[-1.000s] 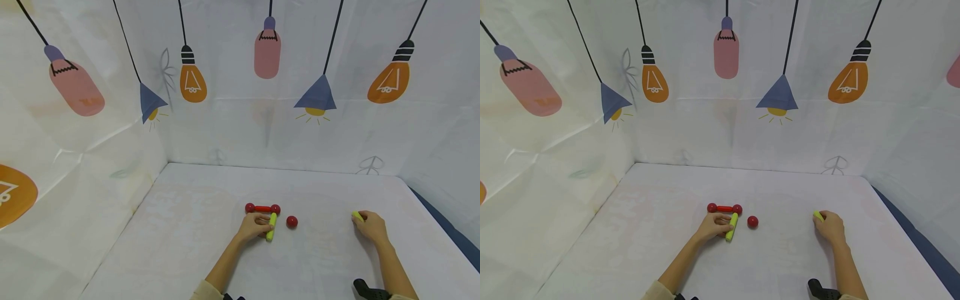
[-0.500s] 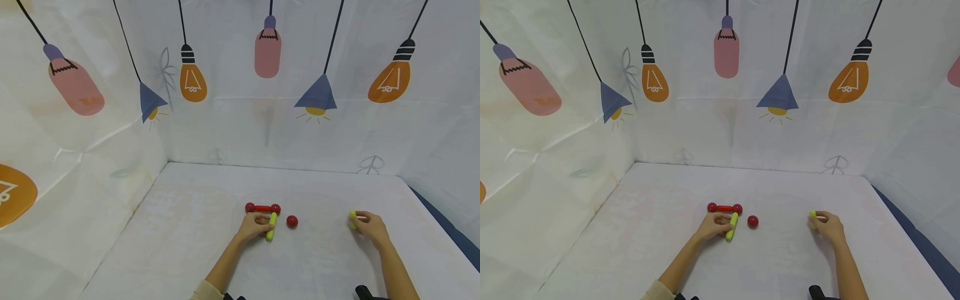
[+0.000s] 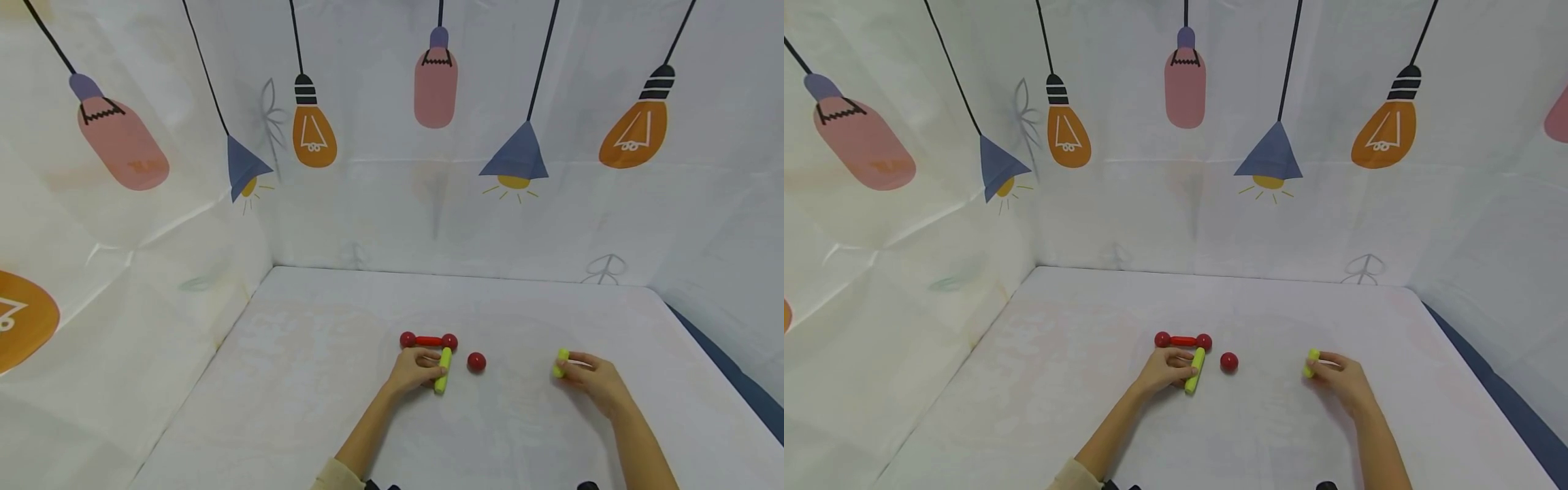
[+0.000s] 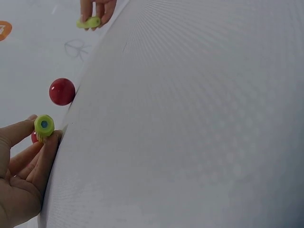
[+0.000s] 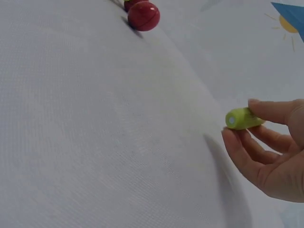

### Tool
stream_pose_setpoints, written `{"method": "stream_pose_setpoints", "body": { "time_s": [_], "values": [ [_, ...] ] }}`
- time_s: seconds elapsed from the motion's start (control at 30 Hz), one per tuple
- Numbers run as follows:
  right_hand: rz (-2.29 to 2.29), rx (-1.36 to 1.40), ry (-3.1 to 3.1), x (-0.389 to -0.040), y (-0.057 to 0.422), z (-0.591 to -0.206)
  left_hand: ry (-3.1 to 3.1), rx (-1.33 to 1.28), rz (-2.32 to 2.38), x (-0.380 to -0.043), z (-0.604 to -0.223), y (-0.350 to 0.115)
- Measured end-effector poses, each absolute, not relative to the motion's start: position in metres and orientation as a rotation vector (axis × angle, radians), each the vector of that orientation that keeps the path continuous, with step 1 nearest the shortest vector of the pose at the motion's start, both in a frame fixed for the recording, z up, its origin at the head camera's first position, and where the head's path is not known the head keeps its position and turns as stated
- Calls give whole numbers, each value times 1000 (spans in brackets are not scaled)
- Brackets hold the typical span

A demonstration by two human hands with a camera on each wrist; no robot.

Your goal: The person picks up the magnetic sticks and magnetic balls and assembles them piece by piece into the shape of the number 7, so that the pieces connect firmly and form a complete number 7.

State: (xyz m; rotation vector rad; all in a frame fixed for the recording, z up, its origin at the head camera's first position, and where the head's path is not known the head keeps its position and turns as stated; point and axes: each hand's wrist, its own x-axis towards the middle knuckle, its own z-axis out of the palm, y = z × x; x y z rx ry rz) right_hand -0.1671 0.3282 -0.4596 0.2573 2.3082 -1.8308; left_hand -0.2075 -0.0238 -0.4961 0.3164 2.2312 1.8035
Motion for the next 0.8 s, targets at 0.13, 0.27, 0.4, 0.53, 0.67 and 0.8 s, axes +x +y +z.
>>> {"method": "stream_pose_setpoints", "body": {
  "time_s": [0.13,0.27,0.4,0.53,0.67,0.8],
  "values": [
    [-1876,216,2276,-161,322,-461,2235,319,1802,-207,-496,-23],
    [-1884,205,2258,-155,313,-463,2233,318,1812,-206,-494,-23],
    [-1865,216,2247,-150,301,-466,2234,338,1820,-197,-478,-24],
    [-1845,221,2253,-144,287,-468,2235,343,1809,-188,-458,-26],
    [-1861,220,2248,-141,272,-470,2236,344,1816,-188,-458,-26],
    [-1881,261,2238,-138,257,-472,2233,339,1833,-197,-478,-24]
  ]
}}
